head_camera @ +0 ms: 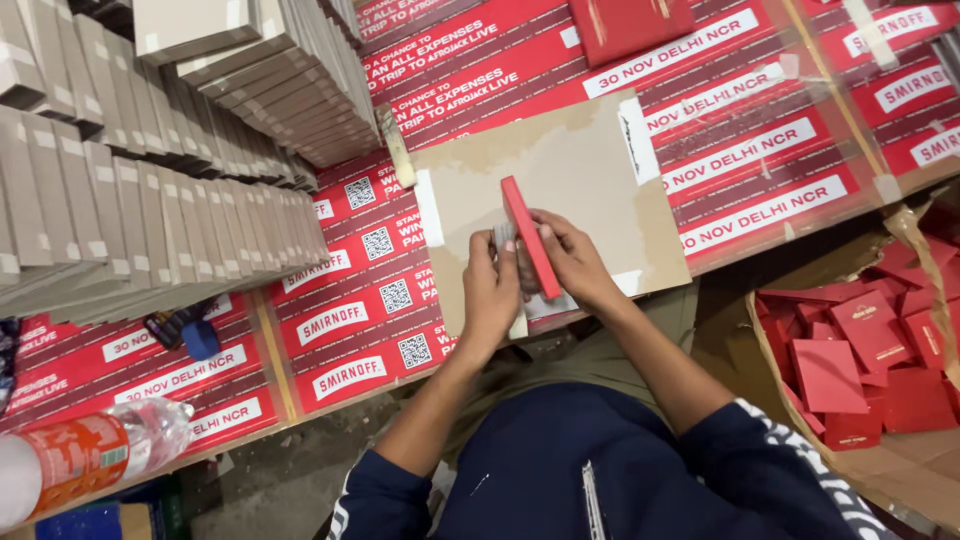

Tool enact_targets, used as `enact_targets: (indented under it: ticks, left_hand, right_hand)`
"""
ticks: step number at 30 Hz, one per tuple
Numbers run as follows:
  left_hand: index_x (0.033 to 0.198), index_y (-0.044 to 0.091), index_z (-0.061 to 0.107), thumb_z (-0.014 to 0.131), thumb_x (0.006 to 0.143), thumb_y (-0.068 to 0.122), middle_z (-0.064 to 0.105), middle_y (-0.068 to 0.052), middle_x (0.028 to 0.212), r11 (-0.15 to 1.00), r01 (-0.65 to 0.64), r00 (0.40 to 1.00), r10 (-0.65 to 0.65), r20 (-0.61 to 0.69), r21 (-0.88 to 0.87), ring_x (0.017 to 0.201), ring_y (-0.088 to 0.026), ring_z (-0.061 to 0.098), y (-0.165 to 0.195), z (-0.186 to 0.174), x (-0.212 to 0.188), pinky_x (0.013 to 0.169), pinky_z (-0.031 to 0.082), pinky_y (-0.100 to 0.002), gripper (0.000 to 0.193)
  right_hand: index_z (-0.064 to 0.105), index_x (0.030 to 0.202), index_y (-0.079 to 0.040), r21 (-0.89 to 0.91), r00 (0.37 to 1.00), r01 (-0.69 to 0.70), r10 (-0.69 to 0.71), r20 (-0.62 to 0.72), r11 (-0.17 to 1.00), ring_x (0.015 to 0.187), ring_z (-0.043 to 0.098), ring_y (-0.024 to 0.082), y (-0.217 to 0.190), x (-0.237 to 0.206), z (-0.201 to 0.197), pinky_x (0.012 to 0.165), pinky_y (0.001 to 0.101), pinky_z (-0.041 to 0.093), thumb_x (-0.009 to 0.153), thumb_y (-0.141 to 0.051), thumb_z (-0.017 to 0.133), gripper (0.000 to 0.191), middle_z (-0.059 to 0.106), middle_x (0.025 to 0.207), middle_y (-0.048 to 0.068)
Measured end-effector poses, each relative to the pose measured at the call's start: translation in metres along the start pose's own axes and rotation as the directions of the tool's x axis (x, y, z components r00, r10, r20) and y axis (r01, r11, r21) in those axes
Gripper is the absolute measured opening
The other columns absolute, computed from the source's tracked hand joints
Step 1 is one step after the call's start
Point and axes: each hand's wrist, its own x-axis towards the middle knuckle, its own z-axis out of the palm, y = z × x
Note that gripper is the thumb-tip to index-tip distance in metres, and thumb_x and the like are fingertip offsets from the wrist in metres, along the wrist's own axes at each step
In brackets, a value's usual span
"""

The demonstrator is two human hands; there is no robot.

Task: The person sands the edges of red rigid gift boxes using a small sanding block, rubbing along the box sides and corners, then sets finished boxes aside and picks up new ones from the stack to repeat the process.

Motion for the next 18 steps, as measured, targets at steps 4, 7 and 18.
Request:
enact_targets:
  ticks: [4,7,18]
  left_hand:
    - [0.119,0.001,0.049,0.052,0.105,0.015,0.07,-0.01,0.085,0.99,0.101,0.995,-0.1,0.01,-0.095,0.062,-0.013,0.068,-0.005,-0.004,-0.008,0.051,0.054,-0.029,0.02]
    - [0.125,0.0,0.05,0.053,0.104,0.011,0.066,-0.015,0.09,0.993,0.106,0.993,-0.102,0.061,-0.061,0.067,-0.015,0.067,-0.003,-0.013,-0.013,0.058,0.055,-0.032,0.024]
    - [0.138,0.015,0.06,0.061,0.092,-0.003,0.059,-0.015,0.113,0.555,-0.432,0.902,0.258,0.347,0.711,0.092,-0.035,0.067,0.072,-0.058,0.046,0.075,0.055,-0.046,0.05]
  right_hand:
    - [0.028,0.161,-0.002,0.055,0.918,0.29,-0.294,0.265,0.955,0.15,0.038,0.027,-0.02,-0.024,0.003,0.121,0.038,0.034,0.093,-0.017,0.069,0.081,0.034,0.165,0.014]
    - [0.028,0.158,0.003,-0.387,0.853,0.521,-0.453,0.259,0.761,0.149,0.036,0.037,-0.02,-0.042,0.007,0.119,0.0425,0.033,0.074,-0.018,0.082,0.103,0.035,0.161,0.026]
    - [0.05,0.149,0.001,-0.432,0.888,0.402,-0.458,-0.031,0.807,0.119,0.071,0.03,0.025,-0.038,0.022,0.103,0.0343,0.054,0.099,-0.002,0.065,0.052,0.066,0.138,0.022]
